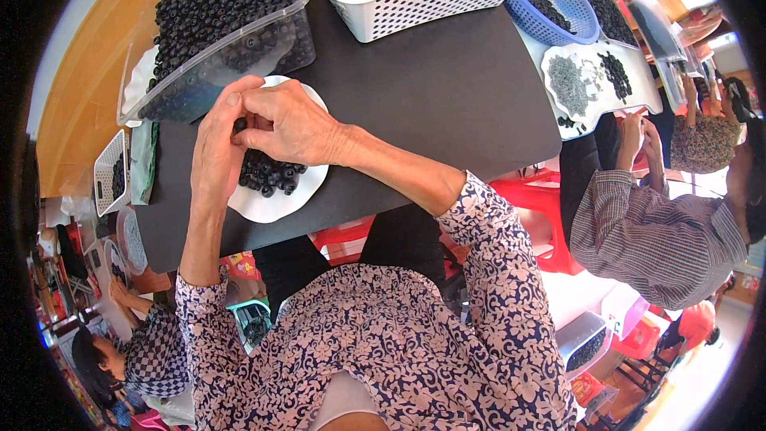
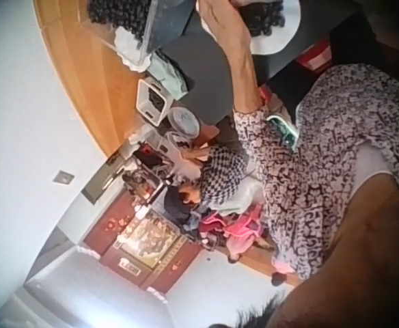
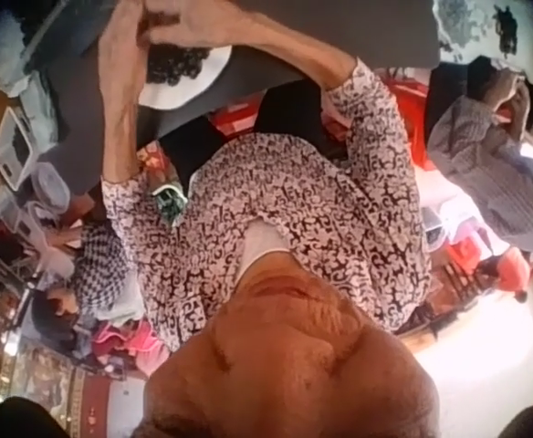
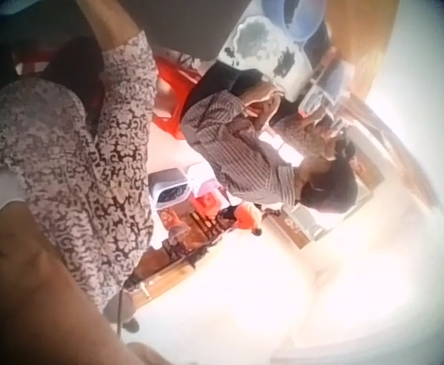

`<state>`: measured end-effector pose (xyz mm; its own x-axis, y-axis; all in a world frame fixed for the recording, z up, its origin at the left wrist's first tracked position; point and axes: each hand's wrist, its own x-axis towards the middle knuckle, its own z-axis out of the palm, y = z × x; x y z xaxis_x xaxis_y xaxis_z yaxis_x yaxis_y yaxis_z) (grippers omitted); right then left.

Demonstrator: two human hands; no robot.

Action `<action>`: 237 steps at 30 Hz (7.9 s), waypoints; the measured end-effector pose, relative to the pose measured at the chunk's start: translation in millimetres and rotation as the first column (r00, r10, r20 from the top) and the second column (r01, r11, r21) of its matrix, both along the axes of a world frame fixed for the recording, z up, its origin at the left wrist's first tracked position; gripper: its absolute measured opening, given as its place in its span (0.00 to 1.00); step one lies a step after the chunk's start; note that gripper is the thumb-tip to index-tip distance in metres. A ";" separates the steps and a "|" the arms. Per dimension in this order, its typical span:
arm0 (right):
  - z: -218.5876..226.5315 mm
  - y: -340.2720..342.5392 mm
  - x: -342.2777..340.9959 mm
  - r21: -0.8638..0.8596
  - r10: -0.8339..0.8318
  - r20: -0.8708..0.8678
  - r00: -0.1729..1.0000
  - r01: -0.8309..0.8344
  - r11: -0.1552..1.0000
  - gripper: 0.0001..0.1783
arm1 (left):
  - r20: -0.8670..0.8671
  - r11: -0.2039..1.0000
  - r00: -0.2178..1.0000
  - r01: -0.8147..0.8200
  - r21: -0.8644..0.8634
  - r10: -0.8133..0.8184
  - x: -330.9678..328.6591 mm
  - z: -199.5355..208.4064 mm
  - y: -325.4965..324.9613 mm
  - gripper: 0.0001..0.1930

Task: The person sorts small black parts by hand, transferring them from a large plastic crate into a white plate.

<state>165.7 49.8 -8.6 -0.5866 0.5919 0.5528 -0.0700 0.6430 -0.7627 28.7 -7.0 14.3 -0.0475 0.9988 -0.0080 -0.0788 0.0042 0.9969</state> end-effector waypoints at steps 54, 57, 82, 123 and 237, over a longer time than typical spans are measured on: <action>-3.2 20.8 4.1 -0.636 0.369 -0.452 0.812 -0.584 0.505 0.12 | -0.084 0.968 0.968 -0.229 0.104 0.238 33.0 -30.5 -116.8 0.06; -6.4 19.8 3.4 -0.647 0.371 -0.461 0.806 -0.592 0.480 0.11 | -0.098 0.968 0.966 -0.229 0.105 0.239 28.5 -28.7 -115.4 0.06; -11.7 35.2 2.6 -0.626 0.387 -0.426 0.818 -0.575 0.527 0.18 | -0.940 0.928 0.310 0.288 0.238 0.145 -7.8 -28.5 -49.0 0.13; -5.7 -0.5 -11.8 0.197 0.010 0.000 1.000 -0.010 0.980 0.16 | 0.222 0.996 0.971 -0.088 0.009 0.084 -25.8 -29.2 -38.7 0.19; 6.6 2.3 -7.1 0.021 0.029 0.053 0.998 -0.030 0.999 0.17 | 0.335 1.000 0.942 0.009 0.027 -0.018 -22.2 -16.6 -23.0 0.11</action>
